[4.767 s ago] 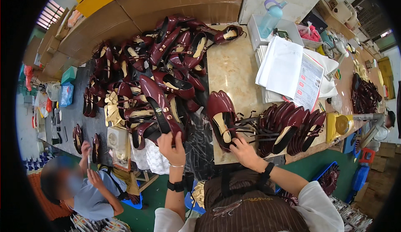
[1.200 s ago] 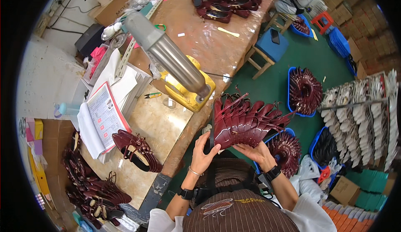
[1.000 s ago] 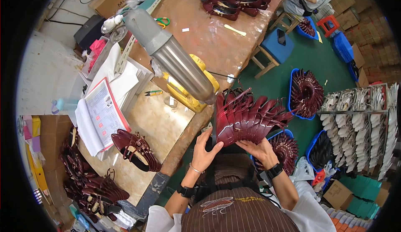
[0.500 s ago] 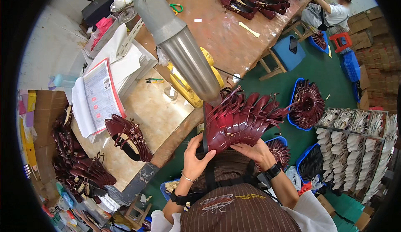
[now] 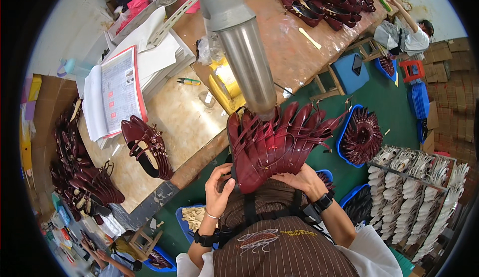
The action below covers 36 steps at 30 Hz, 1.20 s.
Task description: The recorder is organizing, heating, and stacking shoe components in a manufacturing facility.
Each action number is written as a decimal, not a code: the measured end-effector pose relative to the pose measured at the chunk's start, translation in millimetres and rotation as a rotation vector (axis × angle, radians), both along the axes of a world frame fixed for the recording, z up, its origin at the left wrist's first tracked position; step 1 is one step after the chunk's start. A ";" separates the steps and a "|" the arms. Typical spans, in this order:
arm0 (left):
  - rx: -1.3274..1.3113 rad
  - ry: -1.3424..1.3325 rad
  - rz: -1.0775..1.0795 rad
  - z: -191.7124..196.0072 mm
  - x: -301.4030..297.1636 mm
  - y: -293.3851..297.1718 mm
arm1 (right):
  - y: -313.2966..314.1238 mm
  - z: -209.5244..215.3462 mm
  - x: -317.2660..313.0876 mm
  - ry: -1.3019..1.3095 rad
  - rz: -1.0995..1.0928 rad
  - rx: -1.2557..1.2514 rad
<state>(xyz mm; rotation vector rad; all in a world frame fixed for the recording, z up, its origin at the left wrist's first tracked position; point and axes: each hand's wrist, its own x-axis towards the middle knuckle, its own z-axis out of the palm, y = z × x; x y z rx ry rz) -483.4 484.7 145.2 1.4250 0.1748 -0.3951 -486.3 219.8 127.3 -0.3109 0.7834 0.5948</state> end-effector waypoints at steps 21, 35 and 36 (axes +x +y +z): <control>-0.118 0.074 0.322 -12.9 -36.0 18.2 | 17.8 -12.7 16.0 -0.079 0.232 0.171; -0.111 0.056 0.452 -6.7 -64.6 36.0 | 51.5 -10.7 26.6 -0.009 0.424 0.120; -0.105 0.057 0.466 -6.0 -68.1 37.7 | 53.7 -7.9 25.8 -0.012 0.446 0.089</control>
